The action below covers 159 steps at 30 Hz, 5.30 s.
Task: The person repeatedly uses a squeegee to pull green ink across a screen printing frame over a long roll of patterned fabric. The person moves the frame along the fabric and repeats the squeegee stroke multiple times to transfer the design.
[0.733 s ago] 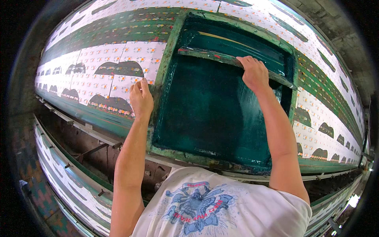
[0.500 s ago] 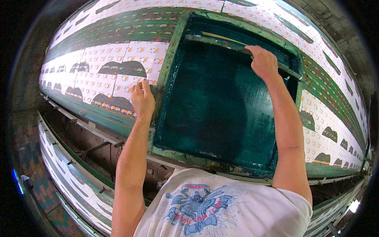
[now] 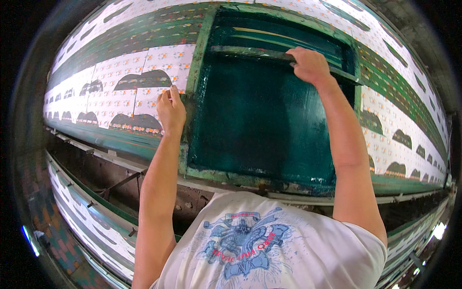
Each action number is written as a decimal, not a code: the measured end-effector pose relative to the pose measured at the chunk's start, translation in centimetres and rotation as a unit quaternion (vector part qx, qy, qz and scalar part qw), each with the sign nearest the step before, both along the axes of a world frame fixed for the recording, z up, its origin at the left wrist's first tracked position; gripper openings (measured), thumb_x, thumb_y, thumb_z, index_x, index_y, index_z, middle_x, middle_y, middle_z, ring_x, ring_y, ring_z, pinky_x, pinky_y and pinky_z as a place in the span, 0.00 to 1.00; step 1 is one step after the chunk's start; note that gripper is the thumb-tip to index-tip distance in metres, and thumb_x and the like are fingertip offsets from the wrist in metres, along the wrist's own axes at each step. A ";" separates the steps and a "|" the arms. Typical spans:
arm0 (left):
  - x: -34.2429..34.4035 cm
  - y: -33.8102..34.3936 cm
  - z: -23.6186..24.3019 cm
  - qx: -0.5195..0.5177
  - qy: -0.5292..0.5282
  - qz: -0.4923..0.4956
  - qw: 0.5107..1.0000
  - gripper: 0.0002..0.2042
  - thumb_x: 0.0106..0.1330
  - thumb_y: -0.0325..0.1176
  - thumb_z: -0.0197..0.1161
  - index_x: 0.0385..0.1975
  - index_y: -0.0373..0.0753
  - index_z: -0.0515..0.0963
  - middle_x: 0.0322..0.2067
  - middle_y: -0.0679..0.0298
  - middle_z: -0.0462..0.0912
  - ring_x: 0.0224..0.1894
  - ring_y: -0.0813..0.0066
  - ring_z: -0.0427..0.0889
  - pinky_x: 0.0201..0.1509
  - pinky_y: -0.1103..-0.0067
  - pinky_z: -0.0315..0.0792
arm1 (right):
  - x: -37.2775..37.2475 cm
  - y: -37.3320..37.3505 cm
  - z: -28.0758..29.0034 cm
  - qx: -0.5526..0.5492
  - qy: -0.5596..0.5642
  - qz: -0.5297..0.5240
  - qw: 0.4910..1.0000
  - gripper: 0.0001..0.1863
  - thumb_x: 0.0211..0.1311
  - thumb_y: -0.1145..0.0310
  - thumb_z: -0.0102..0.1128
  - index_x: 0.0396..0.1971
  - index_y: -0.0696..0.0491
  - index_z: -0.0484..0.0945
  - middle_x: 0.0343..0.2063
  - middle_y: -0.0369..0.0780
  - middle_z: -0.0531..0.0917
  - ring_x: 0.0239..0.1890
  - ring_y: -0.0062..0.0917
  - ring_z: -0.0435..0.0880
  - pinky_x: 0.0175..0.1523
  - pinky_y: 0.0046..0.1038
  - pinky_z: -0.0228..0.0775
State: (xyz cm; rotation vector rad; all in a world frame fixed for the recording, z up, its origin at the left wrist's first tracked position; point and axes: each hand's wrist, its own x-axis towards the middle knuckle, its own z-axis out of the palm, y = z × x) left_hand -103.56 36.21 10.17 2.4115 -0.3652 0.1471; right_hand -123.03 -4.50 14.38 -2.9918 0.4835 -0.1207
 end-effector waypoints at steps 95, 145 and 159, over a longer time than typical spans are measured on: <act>-22.9 -23.0 4.9 -0.328 0.437 -0.151 0.823 0.48 0.78 0.77 0.47 0.53 0.26 0.87 0.41 0.54 0.93 0.39 0.66 0.90 0.50 0.72 0.85 | -71.6 -8.3 4.0 0.411 -0.451 -0.417 0.673 0.22 0.79 0.58 0.67 0.53 0.64 0.90 0.44 0.35 0.90 0.48 0.17 0.83 0.58 0.25 0.73; -67.9 -52.6 -4.7 -0.292 0.354 -0.063 0.886 0.36 0.82 0.66 0.54 0.38 0.31 0.87 0.35 0.59 0.88 0.37 0.68 0.83 0.47 0.65 0.76 | -99.9 -25.9 2.2 0.110 -0.103 0.004 0.989 0.25 0.57 0.74 0.73 0.58 0.50 0.88 0.59 0.45 0.87 0.65 0.45 0.85 0.69 0.46 0.77; -70.8 -54.7 0.2 -0.108 0.217 -0.059 0.968 0.41 0.84 0.65 0.44 0.50 0.25 0.87 0.52 0.34 0.89 0.60 0.32 0.84 0.66 0.52 0.74 | -90.6 -25.9 5.7 0.137 0.057 -0.052 0.988 0.21 0.60 0.81 0.65 0.53 0.50 0.89 0.44 0.43 0.90 0.50 0.46 0.90 0.54 0.46 0.83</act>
